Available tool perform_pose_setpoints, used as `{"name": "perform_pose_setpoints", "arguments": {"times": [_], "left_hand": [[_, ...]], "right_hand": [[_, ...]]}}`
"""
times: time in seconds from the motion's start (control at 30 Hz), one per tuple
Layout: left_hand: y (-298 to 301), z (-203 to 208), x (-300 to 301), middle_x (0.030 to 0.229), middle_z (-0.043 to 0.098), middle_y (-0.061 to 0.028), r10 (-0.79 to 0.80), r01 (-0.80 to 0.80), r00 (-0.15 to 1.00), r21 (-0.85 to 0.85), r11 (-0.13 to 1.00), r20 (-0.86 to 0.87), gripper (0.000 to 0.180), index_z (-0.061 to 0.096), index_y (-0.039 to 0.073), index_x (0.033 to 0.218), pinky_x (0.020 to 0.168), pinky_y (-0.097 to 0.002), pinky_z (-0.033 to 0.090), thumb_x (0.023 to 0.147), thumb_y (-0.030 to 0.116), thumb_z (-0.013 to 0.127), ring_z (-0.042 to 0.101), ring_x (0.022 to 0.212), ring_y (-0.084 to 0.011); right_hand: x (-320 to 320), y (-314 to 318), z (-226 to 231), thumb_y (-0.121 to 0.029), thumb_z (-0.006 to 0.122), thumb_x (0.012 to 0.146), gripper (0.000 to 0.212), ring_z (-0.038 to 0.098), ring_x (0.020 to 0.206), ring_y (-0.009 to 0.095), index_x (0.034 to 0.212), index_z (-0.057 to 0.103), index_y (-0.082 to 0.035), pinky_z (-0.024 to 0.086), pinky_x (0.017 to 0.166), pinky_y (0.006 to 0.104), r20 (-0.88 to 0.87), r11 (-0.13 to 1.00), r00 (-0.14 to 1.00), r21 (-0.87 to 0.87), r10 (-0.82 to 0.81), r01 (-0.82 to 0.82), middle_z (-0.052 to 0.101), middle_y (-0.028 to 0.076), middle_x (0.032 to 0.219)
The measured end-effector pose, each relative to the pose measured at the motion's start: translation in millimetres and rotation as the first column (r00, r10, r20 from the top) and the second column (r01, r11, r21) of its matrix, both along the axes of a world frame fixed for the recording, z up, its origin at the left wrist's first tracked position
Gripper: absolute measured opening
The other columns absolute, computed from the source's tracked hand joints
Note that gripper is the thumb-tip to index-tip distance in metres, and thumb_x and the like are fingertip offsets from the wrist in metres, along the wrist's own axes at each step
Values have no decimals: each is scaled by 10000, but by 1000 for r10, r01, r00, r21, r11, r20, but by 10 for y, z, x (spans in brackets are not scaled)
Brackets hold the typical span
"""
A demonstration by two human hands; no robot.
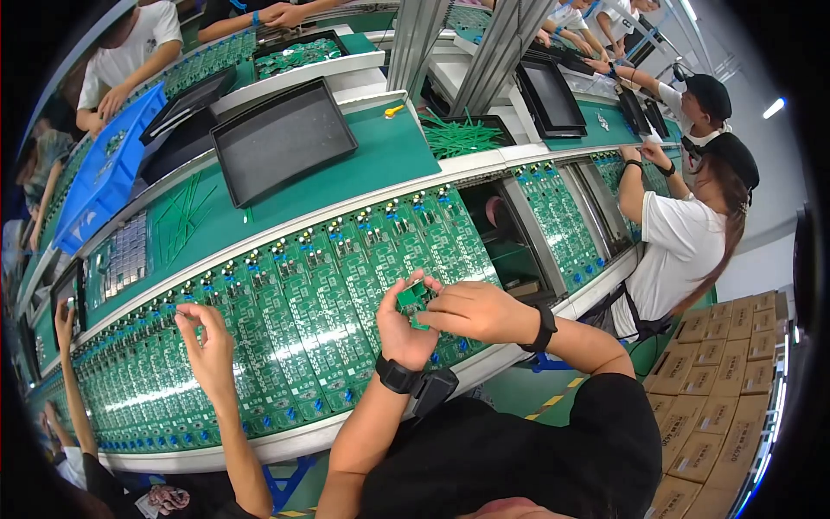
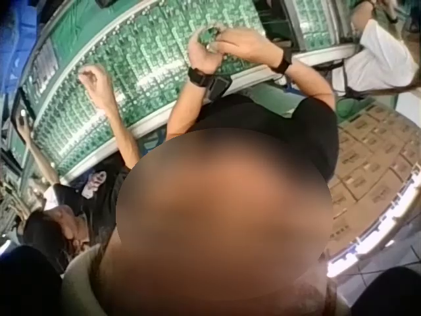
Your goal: The person picks up small green circuit boards and places them onto a larger green circuit board panel, then pours more small boards from a black tray into their hand.
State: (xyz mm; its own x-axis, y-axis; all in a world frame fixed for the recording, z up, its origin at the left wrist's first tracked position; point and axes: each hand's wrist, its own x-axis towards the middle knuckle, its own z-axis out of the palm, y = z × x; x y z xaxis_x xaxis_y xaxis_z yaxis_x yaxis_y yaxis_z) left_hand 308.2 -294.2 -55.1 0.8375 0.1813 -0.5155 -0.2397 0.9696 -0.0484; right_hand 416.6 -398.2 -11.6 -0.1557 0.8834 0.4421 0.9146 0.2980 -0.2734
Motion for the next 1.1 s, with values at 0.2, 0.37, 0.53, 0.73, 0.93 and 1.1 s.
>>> {"name": "perform_pose_setpoints", "arguments": {"times": [0.2, 0.37, 0.53, 0.73, 0.93, 1.1], "left_hand": [[4, -35, 9, 914, 545, -76, 29, -31, 995, -18, 999, -95, 241, 529, 48, 1003, 738, -304, 455, 831, 215, 509, 536, 841, -193], [-12, -76, 16, 878, 541, -79, 23, -27, 997, -44, 999, -77, 238, 523, 34, 989, 699, -299, 452, 830, 211, 507, 532, 817, -204], [-32, -44, 30, 864, 535, -80, 5, -10, 997, -66, 998, -74, 230, 519, 31, 983, 658, -288, 439, 827, 200, 510, 521, 790, -199], [-31, -21, 21, 855, 532, -80, 4, -7, 996, -33, 999, -89, 237, 518, 28, 979, 640, -284, 428, 831, 212, 503, 509, 775, -196], [-43, -9, 21, 842, 528, -79, -10, 9, 996, -15, 1000, -83, 236, 520, 27, 970, 629, -280, 421, 839, 222, 491, 494, 763, -193], [-38, 2, 35, 838, 523, -79, -2, 1, 997, -21, 1000, -75, 231, 518, 27, 967, 625, -280, 419, 841, 219, 488, 490, 762, -194]], "right_hand": [[160, 22, 136, -21, 615, 687, 242, 580, 742, 206, 922, 585, -71, 480, 620, 284, -247, 995, 965, 26, -83, 93, 571, 41, 843], [616, 57, -34, 35, 607, 755, 168, 603, 786, 114, 918, 581, 4, 490, 636, 225, -670, 809, 539, -163, -510, 564, 596, 68, 861], [1053, 109, -536, 19, 603, 773, 165, 600, 777, 98, 936, 576, 19, 493, 639, 207, -719, 806, 418, -340, -555, 485, 593, 54, 868], [939, 217, -531, 28, 609, 739, 222, 601, 711, 132, 953, 590, -27, 480, 584, 241, -463, 854, 722, -203, -515, 478, 583, 62, 843], [958, 318, -572, 12, 626, 692, 260, 583, 667, 203, 941, 598, -60, 465, 568, 295, -113, 890, 883, -49, -455, 452, 570, 76, 833], [1005, 347, -569, -9, 631, 683, 253, 572, 685, 242, 927, 596, -63, 466, 586, 318, -81, 887, 884, -78, -461, 455, 567, 81, 820]]}}
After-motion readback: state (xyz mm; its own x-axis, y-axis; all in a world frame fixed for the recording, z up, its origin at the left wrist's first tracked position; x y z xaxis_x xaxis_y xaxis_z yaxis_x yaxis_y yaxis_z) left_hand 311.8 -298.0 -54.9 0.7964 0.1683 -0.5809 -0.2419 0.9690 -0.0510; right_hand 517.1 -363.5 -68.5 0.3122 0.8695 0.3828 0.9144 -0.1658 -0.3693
